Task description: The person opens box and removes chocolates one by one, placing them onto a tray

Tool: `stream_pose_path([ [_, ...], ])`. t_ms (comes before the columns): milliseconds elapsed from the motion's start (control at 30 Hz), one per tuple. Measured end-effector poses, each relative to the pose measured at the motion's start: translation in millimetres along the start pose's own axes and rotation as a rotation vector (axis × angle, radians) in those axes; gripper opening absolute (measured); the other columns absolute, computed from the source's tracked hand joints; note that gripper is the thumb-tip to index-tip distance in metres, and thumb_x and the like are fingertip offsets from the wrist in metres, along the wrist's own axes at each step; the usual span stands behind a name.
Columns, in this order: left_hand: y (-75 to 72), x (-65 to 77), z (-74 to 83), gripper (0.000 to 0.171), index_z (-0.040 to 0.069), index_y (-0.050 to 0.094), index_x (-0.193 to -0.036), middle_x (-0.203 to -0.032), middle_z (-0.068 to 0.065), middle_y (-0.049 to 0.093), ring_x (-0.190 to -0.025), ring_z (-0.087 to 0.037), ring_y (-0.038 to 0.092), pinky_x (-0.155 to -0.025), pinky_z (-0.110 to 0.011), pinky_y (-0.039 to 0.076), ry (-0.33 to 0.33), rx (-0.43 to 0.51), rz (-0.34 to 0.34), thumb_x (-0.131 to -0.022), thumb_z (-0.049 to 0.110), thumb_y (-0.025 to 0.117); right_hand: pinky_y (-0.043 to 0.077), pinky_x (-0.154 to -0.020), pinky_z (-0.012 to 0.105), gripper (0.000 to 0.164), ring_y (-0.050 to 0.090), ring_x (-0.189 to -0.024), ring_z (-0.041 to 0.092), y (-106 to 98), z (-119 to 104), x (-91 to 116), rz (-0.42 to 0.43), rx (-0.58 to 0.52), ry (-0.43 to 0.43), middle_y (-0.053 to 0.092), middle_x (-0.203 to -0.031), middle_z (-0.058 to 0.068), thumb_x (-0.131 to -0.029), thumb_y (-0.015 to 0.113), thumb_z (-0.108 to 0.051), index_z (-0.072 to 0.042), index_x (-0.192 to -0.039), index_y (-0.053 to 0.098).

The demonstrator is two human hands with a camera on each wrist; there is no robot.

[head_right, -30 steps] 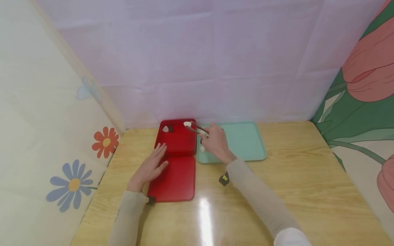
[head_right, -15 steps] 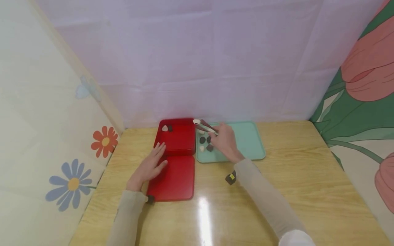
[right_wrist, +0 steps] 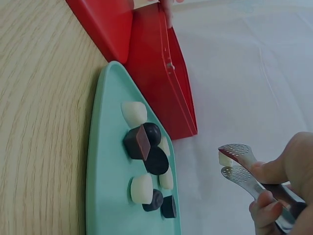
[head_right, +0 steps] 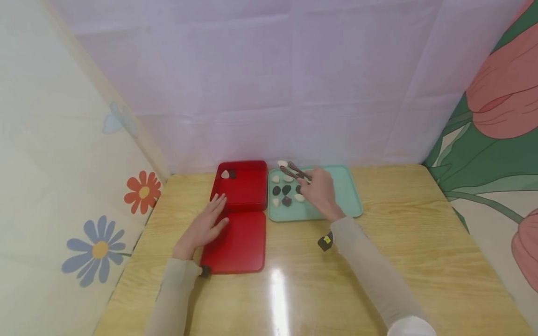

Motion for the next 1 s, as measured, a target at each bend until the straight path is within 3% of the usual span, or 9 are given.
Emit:
stream_pose_path([
  [233, -0.5, -0.3, -0.6, 0.073, -0.004, 0.031, -0.165, -0.176, -0.019, 0.025, -0.165, -0.042, 0.015, -0.129, -0.061, 0.028, 0.005, -0.004, 0.009, -0.107, 0.025, 0.063, 0.048, -0.061, 0.034, 0.03, 0.062, -0.078, 0.029, -7, 13, -2, 0.025, -0.004, 0.044, 0.073, -0.103, 0.02, -0.098, 0.079, -0.021, 0.0, -0.12, 0.08],
  [567, -0.1, -0.5, -0.8, 0.074, -0.002, 0.028, -0.167, -0.178, -0.017, 0.022, -0.166, -0.04, 0.013, -0.13, -0.059, 0.026, -0.002, -0.006, -0.01, -0.108, 0.027, 0.062, 0.041, -0.065, 0.037, 0.029, 0.052, -0.074, 0.029, -17, 29, 1, 0.046, 0.045, 0.019, 0.07, -0.092, 0.019, -0.098, 0.078, -0.02, 0.002, -0.117, 0.081],
  [1000, 0.6, 0.0, -0.5, 0.074, -0.003, 0.029, -0.166, -0.177, -0.018, 0.023, -0.166, -0.041, 0.013, -0.131, -0.059, 0.025, -0.002, 0.0, -0.002, -0.107, 0.024, 0.063, 0.051, -0.068, 0.044, 0.031, 0.063, -0.081, 0.035, -24, 49, 5, 0.067, 0.078, 0.046, 0.072, -0.099, 0.026, -0.096, 0.079, -0.018, 0.006, -0.116, 0.079],
])
Point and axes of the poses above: each hand's wrist, its own x-axis away from the middle knuckle, its own y-axis out of the palm, z = x × y, the point moved 2 cm from there along -x, towards the middle knuckle
